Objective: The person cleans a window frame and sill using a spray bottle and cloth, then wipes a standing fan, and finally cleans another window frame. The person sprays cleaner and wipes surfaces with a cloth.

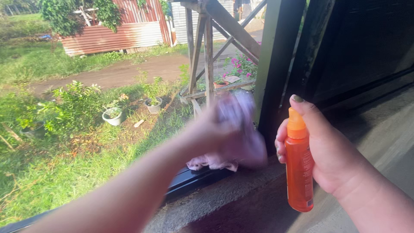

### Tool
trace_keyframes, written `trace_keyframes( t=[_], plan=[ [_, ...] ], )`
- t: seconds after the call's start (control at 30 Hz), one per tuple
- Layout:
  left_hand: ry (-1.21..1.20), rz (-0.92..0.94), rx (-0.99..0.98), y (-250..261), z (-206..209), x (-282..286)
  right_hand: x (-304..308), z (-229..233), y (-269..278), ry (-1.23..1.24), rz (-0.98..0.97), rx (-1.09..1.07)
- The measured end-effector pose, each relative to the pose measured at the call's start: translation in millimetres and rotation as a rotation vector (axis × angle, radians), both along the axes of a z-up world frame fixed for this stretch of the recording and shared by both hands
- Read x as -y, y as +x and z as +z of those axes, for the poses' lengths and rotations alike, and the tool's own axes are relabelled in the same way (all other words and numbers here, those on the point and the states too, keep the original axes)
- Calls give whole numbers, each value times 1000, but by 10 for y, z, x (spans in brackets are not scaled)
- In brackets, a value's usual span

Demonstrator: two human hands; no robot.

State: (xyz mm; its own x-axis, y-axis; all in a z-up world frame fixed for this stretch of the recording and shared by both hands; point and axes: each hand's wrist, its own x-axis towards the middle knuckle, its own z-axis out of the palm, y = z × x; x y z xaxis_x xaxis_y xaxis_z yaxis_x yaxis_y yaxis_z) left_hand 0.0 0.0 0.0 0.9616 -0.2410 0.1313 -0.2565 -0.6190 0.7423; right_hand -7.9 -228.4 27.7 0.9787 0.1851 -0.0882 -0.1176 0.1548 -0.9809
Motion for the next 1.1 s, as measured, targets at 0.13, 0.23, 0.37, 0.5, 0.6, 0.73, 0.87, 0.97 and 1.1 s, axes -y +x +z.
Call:
trace_keyframes(
  t=[0.13, 0.23, 0.37, 0.5, 0.6, 0.73, 0.87, 0.97, 1.1],
  plan=[
    [425, 43, 114, 8, -43, 148, 136, -143, 27, 14, 21, -11],
    [517, -20, 87, -24, 80, 2, 172, -223, 65, 58, 93, 18],
    [651, 61, -150, -231, 247, -376, 305, -295, 135, 70, 77, 11],
    [852, -86, -62, -92, 258, -288, 294, -268, 135, 84, 86, 22],
    [935, -309, 156, 134, 188, 108, 153, -233, 112, 101, 79, -8],
    [900, -178, -8, 300, 270, 406, 21, -97, 79, -12, 63, -28],
    [896, -131, -146, 73, 266, 93, -158, 6, 19, 15, 64, -54],
    [858, -158, 8, 63, 220, 122, -170, 38, 29, 16, 46, -63],
    [886, -202, 50, 203, 174, 315, -195, 45, 9, -3, 41, -73]
  ],
)
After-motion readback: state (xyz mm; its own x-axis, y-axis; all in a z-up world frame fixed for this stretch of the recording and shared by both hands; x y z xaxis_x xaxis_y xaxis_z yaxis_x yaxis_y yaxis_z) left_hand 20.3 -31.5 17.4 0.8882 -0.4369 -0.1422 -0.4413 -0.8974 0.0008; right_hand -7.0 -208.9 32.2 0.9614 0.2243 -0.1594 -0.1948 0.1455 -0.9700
